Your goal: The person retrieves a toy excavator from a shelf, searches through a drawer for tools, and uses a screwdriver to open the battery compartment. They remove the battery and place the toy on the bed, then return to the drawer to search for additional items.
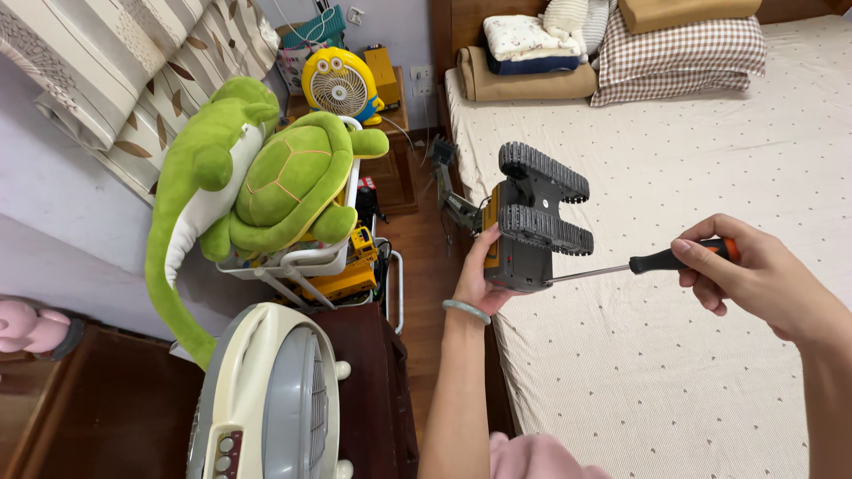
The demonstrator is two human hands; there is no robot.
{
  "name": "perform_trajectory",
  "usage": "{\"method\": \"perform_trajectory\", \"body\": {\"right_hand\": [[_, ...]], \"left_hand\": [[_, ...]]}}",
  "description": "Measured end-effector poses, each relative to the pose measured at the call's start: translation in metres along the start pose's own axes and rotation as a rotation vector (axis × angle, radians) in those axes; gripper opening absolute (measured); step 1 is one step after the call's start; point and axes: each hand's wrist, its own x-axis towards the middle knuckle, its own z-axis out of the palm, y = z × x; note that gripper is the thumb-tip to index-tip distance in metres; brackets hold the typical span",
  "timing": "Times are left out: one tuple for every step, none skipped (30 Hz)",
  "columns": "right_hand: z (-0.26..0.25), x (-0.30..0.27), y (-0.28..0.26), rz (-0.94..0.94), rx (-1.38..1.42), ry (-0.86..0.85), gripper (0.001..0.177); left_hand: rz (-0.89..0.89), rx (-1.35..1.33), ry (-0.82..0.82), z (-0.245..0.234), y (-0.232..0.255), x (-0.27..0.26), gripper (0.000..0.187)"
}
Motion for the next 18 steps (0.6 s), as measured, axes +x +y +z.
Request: {"method": "perform_trajectory", "body": {"right_hand": [[0.000, 0.000, 0.002, -0.001, -0.027, -0.006, 0.029], [0.001, 0.000, 0.004, -0.003, -0.052, -0.011, 0.029], [0.001, 0.000, 0.006, -0.004, -0.077, -0.016, 0.028], [0.001, 0.000, 0.009, -0.038, -0.087, -0.045, 0.027], [0.000, -0.001, 0.012, -0.072, -0.098, -0.074, 0.026], [0.000, -0.002, 0.015, -0.105, -0.108, -0.105, 0.025], [0.000, -0.002, 0.018, -0.114, -0.129, -0.119, 0.024], [0.001, -0.003, 0.021, -0.124, -0.149, -0.134, 0.024], [0.001, -0.004, 0.024, -0.134, -0.170, -0.149, 0.024], [0.002, -0.004, 0.025, -0.155, -0.163, -0.156, 0.025], [0.003, -0.005, 0.026, -0.177, -0.156, -0.162, 0.025], [0.003, -0.006, 0.026, -0.197, -0.149, -0.170, 0.026], [0.004, -0.007, 0.025, -0.177, -0.180, -0.156, 0.026], [0.005, -0.008, 0.023, -0.158, -0.211, -0.142, 0.026], [0.006, -0.010, 0.020, -0.139, -0.242, -0.129, 0.026], [0.008, -0.012, 0.015, -0.164, -0.253, -0.117, 0.027], [0.009, -0.014, 0.009, -0.190, -0.264, -0.106, 0.027], [0.010, -0.017, 0.002, -0.214, -0.276, -0.094, 0.028]], "left_hand": [[0.002, -0.010, 0.003, 0.000, 0.000, -0.001, 0.052], [0.003, -0.019, 0.006, 0.000, 0.002, -0.002, 0.051], [0.004, -0.027, 0.008, 0.000, 0.003, -0.004, 0.050], [0.010, -0.034, 0.012, 0.001, 0.004, -0.006, 0.051], [0.016, -0.040, 0.017, 0.001, 0.006, -0.008, 0.052], [0.022, -0.048, 0.022, 0.002, 0.007, -0.012, 0.052], [0.011, -0.069, 0.037, 0.002, 0.008, -0.015, 0.054], [0.002, -0.090, 0.052, 0.001, 0.010, -0.017, 0.055], [-0.008, -0.111, 0.067, 0.001, 0.011, -0.020, 0.056], [0.004, -0.109, 0.056, 0.000, 0.013, -0.021, 0.056], [0.016, -0.106, 0.046, -0.001, 0.013, -0.023, 0.057], [0.028, -0.103, 0.036, -0.003, 0.014, -0.024, 0.057], [0.038, -0.110, 0.028, -0.005, 0.014, -0.026, 0.055], [0.049, -0.117, 0.020, -0.007, 0.015, -0.026, 0.053], [0.059, -0.124, 0.012, -0.009, 0.015, -0.026, 0.052], [0.056, -0.129, 0.001, -0.012, 0.015, -0.026, 0.050], [0.052, -0.134, -0.009, -0.014, 0.016, -0.026, 0.048], [0.048, -0.140, -0.020, -0.015, 0.016, -0.025, 0.046]]}}
